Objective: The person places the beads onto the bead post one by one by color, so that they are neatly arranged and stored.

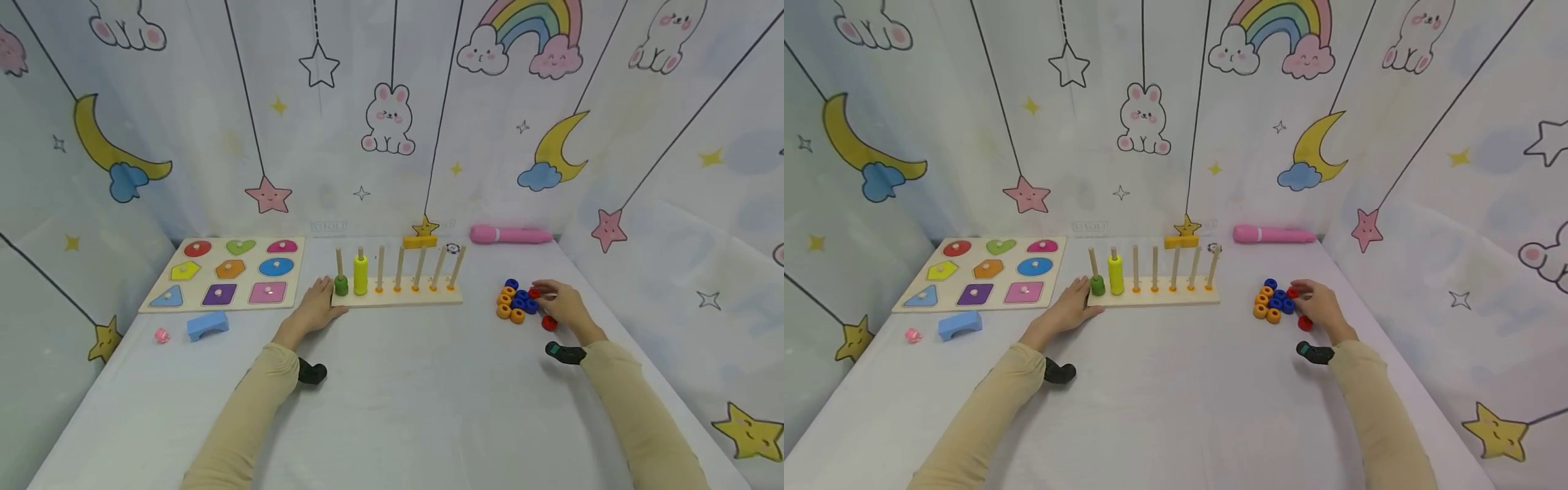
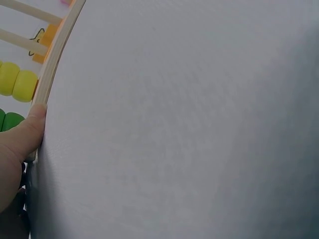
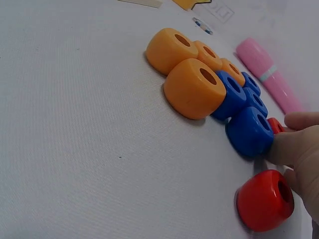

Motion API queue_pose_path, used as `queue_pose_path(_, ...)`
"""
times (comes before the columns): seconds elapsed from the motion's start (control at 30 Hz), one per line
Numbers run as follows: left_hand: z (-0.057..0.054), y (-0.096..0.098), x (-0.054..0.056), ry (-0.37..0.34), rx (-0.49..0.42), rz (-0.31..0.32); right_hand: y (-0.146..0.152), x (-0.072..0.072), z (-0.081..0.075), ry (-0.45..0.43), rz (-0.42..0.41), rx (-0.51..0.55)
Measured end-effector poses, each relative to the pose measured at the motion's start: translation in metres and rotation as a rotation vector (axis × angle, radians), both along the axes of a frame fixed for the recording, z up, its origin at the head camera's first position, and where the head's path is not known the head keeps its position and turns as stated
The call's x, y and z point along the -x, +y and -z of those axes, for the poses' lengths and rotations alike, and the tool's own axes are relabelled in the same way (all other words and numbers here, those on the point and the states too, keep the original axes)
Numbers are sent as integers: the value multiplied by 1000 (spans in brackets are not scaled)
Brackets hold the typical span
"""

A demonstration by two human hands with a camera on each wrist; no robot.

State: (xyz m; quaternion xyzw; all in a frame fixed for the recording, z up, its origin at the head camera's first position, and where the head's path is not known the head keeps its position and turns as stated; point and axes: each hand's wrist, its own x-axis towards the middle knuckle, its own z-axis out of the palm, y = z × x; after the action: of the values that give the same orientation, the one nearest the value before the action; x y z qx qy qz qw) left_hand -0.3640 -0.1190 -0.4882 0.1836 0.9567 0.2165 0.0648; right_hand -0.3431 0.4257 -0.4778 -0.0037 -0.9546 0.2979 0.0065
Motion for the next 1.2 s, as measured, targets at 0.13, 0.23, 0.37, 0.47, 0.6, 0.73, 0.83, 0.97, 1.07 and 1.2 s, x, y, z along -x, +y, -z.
queue_pose_path(0.13,0,0,-1,-10,-1,0,0,-1,-3,19,17,1)
queue_pose_path(0.23,-1,0,-2,-2,-13,-6,-2,3,-9,84,42,23)
queue_pose_path(0.37,0,-1,-1,0,1,-8,-11,11,-18,178,53,59)
queue_pose_path(0.47,1,-1,0,3,2,-3,-25,18,-27,224,35,73)
queue_pose_path(0.6,-1,0,0,-9,3,1,-51,28,-44,256,-4,103)
queue_pose_path(0.73,-3,0,2,-8,3,0,-82,41,-64,304,-55,147)
queue_pose_path(0.83,-3,0,4,-3,-7,-1,-107,47,-80,327,-99,185)
queue_pose_path(0.97,-2,1,4,-5,3,2,-144,51,-97,344,-178,223)
queue_pose_path(1.07,0,1,5,-11,12,2,-173,52,-105,338,-255,259)
queue_pose_path(1.2,4,-1,6,-23,-11,-4,-209,57,-107,313,-368,306)
